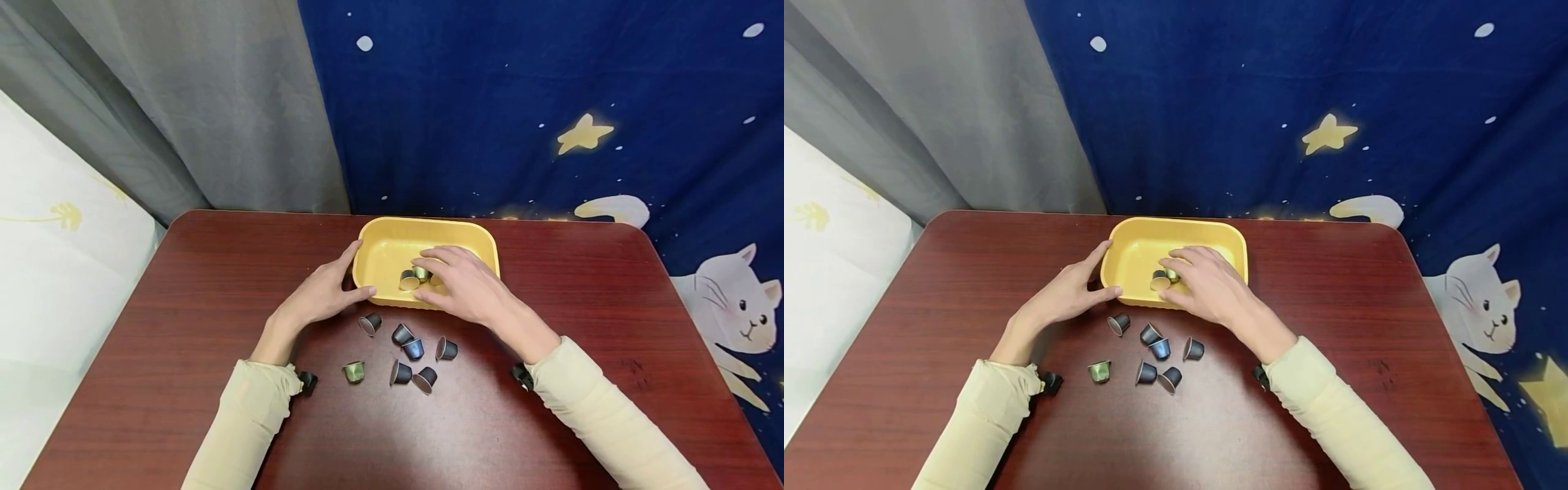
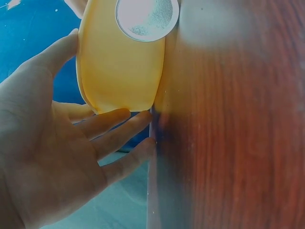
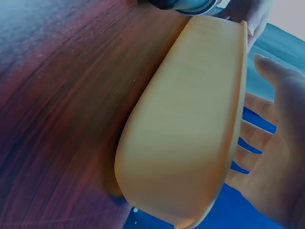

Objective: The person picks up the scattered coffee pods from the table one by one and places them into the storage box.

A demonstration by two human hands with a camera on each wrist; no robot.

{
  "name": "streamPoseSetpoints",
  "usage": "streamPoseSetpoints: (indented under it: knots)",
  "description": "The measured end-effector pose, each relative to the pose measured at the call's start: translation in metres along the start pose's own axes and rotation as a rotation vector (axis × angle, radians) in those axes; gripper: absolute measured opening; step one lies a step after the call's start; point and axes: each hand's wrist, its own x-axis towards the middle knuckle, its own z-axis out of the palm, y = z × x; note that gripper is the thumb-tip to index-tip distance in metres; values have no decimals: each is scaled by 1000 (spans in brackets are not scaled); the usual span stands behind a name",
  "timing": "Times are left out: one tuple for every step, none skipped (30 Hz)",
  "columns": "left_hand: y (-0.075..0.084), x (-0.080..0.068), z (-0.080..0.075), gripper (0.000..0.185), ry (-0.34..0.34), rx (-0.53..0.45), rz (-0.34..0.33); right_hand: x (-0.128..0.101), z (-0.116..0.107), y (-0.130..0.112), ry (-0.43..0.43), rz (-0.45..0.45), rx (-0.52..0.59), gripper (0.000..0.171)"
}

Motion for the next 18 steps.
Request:
streamPoseSetpoints:
  knots:
    - [0, 0, 0, 100, 1, -1, 0, -2, -1, 0, 8, -7, 1, 54]
    - [0, 0, 0, 100, 2, -3, 1, -4, -2, 0, 15, -15, -1, 53]
    - [0, 0, 0, 100, 2, -4, 1, -6, -3, -1, 21, -21, -1, 53]
    - [0, 0, 0, 100, 2, -5, 1, -7, -3, -1, 25, -24, 1, 53]
    - [0, 0, 0, 100, 3, -7, 1, -9, -4, -1, 26, -24, 3, 54]
    - [0, 0, 0, 101, 2, -8, 1, -11, -5, -1, 28, -24, 4, 54]
    - [0, 0, 0, 101, 1, -12, 1, -13, -5, -1, 27, -24, 6, 55]
    - [0, 0, 0, 101, -1, -15, 3, -15, -6, -1, 27, -24, 6, 55]
    - [-1, 0, 0, 101, -3, -18, 3, -17, -6, -1, 27, -23, 7, 55]
    - [-1, 0, 0, 101, -4, -21, 4, -18, -6, -1, 26, -21, 9, 56]
    - [-1, 0, 0, 101, -6, -23, 4, -19, -7, -2, 27, -22, 10, 56]
    - [-1, 0, 0, 101, -7, -25, 4, -21, -7, -2, 30, -24, 13, 56]
    - [-1, 0, 0, 101, -9, -27, 4, -22, -8, -2, 31, -26, 15, 56]
    - [-1, 0, 0, 100, -10, -27, 4, -23, -8, -3, 31, -27, 16, 55]
    - [0, 0, 0, 100, -11, -26, 3, -24, -8, -3, 32, -31, 18, 56]
    - [0, 0, 0, 100, -11, -23, 2, -26, -8, -3, 33, -32, 19, 56]
    - [0, 0, 0, 100, -12, -21, 2, -27, -9, -4, 34, -36, 20, 56]
    - [0, 0, 0, 100, -13, -20, 1, -28, -9, -4, 34, -38, 20, 56]
